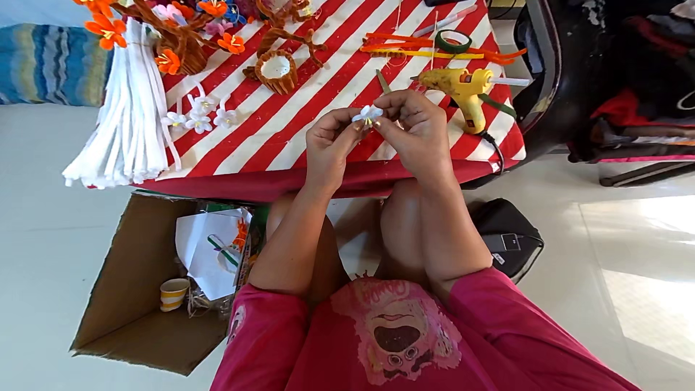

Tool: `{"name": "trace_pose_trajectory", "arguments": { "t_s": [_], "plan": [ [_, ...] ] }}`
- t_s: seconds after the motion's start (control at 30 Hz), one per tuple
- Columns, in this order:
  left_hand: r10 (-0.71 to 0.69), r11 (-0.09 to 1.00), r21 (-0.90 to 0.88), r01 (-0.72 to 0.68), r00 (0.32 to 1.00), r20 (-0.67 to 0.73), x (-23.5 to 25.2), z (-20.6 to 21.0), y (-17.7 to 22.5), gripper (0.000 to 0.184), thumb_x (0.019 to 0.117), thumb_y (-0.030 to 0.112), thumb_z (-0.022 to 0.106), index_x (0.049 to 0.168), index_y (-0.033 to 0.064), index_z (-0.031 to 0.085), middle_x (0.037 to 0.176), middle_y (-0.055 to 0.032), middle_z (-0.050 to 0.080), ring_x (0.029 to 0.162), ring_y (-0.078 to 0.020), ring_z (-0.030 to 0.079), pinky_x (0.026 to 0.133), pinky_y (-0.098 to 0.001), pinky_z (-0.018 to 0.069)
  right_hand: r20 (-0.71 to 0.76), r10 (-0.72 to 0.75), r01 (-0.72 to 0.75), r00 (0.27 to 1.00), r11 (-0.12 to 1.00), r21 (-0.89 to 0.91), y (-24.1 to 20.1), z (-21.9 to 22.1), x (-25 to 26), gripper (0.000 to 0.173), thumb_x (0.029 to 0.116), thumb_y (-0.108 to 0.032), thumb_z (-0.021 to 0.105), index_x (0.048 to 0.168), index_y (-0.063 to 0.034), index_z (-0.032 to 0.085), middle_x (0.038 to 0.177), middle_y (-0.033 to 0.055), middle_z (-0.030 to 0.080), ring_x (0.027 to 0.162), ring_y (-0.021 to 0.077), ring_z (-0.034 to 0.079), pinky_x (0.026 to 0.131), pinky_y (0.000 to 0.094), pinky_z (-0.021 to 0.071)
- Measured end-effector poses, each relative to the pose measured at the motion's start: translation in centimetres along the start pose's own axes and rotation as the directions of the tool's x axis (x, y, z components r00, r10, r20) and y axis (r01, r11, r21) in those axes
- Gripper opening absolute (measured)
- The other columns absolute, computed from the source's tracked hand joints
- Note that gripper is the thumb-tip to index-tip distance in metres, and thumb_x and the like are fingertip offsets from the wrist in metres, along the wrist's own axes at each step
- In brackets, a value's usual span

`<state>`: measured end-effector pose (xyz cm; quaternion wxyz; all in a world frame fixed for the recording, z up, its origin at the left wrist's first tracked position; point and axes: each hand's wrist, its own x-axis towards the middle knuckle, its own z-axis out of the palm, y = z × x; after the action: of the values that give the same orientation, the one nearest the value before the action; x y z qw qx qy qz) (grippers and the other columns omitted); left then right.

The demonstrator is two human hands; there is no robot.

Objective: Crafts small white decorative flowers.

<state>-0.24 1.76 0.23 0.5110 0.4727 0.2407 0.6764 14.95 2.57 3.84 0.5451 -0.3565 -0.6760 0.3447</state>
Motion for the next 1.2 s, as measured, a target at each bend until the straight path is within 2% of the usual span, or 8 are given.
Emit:
{"name": "trace_pose_trajectory", "arguments": {
  "t_s": [0.13, 0.3, 0.43, 0.6, 0.77, 1.0, 1.2],
  "plan": [
    [0.046, 0.999, 0.013, -0.047, 0.997, 0.062, 0.01, -0.38, -0.15, 0.018, 0.0983, 0.002, 0.057, 0.109, 0.0063, 0.070, 0.097, 0.0017, 0.073, 0.086, -0.0077, 0.069, 0.082, -0.0285, 0.0589, -0.020, -0.076, 0.075, 0.997, 0.997, -0.033, 0.18, -0.15, -0.06, 0.013, 0.0910, 0.003, 0.062, 0.103, 0.0051, 0.067, 0.091, 0.0042, 0.068, 0.080, 0.0008, 0.063, 0.076, 0.0169, 0.0540],
    [0.180, 0.961, 0.191, -0.199, 0.977, 0.115, 0.06, -0.32, -0.33, 0.016, 0.0970, -0.002, 0.062, 0.109, 0.0063, 0.068, 0.096, 0.0067, 0.071, 0.085, -0.0027, 0.068, 0.080, -0.0246, 0.0589, 0.026, -0.088, 0.089, 0.996, 0.994, -0.057, 0.04, -0.09, -0.14, 0.013, 0.0945, 0.001, 0.060, 0.103, 0.0051, 0.069, 0.094, 0.0066, 0.068, 0.084, 0.0031, 0.064, 0.079, 0.0189, 0.0550],
    [0.151, 0.975, 0.153, -0.159, 0.987, 0.060, -0.04, -0.35, -0.36, 0.016, 0.0990, -0.001, 0.058, 0.107, 0.0072, 0.068, 0.094, 0.0048, 0.072, 0.083, -0.0053, 0.069, 0.078, -0.0270, 0.0601, 0.025, -0.069, 0.069, 0.997, 0.998, -0.004, -0.27, -0.07, -0.17, 0.017, 0.0991, 0.000, 0.056, 0.109, 0.0059, 0.068, 0.095, 0.0055, 0.069, 0.084, 0.0020, 0.065, 0.078, 0.0183, 0.0558],
    [0.079, 0.995, 0.057, -0.080, 0.997, 0.016, -0.18, -0.09, -0.18, 0.015, 0.0992, -0.001, 0.058, 0.105, 0.0076, 0.069, 0.092, 0.0023, 0.072, 0.080, -0.0076, 0.070, 0.077, -0.0281, 0.0607, 0.048, -0.081, 0.082, 0.996, 0.996, -0.016, -0.13, -0.09, -0.12, 0.020, 0.0916, 0.000, 0.064, 0.110, 0.0069, 0.067, 0.096, 0.0067, 0.069, 0.086, 0.0050, 0.064, 0.082, 0.0214, 0.0555],
    [0.086, 0.995, 0.044, -0.088, 0.995, 0.045, -0.18, -0.05, -0.25, 0.017, 0.0989, -0.002, 0.058, 0.105, 0.0065, 0.070, 0.093, 0.0018, 0.073, 0.082, -0.0075, 0.070, 0.078, -0.0286, 0.0605, 0.020, -0.062, 0.061, 0.998, 0.998, 0.021, -0.07, -0.11, -0.09, 0.016, 0.0918, 0.004, 0.062, 0.107, 0.0054, 0.067, 0.097, 0.0063, 0.070, 0.087, 0.0051, 0.066, 0.082, 0.0219, 0.0564],
    [0.144, 0.972, 0.175, -0.154, 0.987, 0.066, -0.16, -0.08, -0.39, 0.016, 0.0984, -0.003, 0.058, 0.105, 0.0064, 0.070, 0.094, 0.0053, 0.073, 0.083, -0.0048, 0.070, 0.079, -0.0270, 0.0610, -0.005, -0.095, 0.095, 0.995, 0.995, -0.015, 0.20, -0.26, -0.17, 0.011, 0.0911, 0.004, 0.064, 0.099, 0.0037, 0.071, 0.094, 0.0065, 0.070, 0.087, 0.0048, 0.066, 0.081, 0.0206, 0.0564],
    [0.115, 0.942, 0.305, -0.137, 0.989, 0.090, -0.89, -0.09, 0.29, 0.014, 0.1008, 0.001, 0.058, 0.107, 0.0051, 0.069, 0.099, 0.0036, 0.069, 0.084, -0.0022, 0.068, 0.078, -0.0216, 0.0593, 0.010, -0.119, 0.119, 0.993, 0.993, -0.025, 0.18, -0.52, -0.20, 0.010, 0.0909, 0.004, 0.064, 0.097, 0.0037, 0.073, 0.093, 0.0070, 0.071, 0.088, 0.0053, 0.067, 0.083, 0.0210, 0.0564]
  ]
}}
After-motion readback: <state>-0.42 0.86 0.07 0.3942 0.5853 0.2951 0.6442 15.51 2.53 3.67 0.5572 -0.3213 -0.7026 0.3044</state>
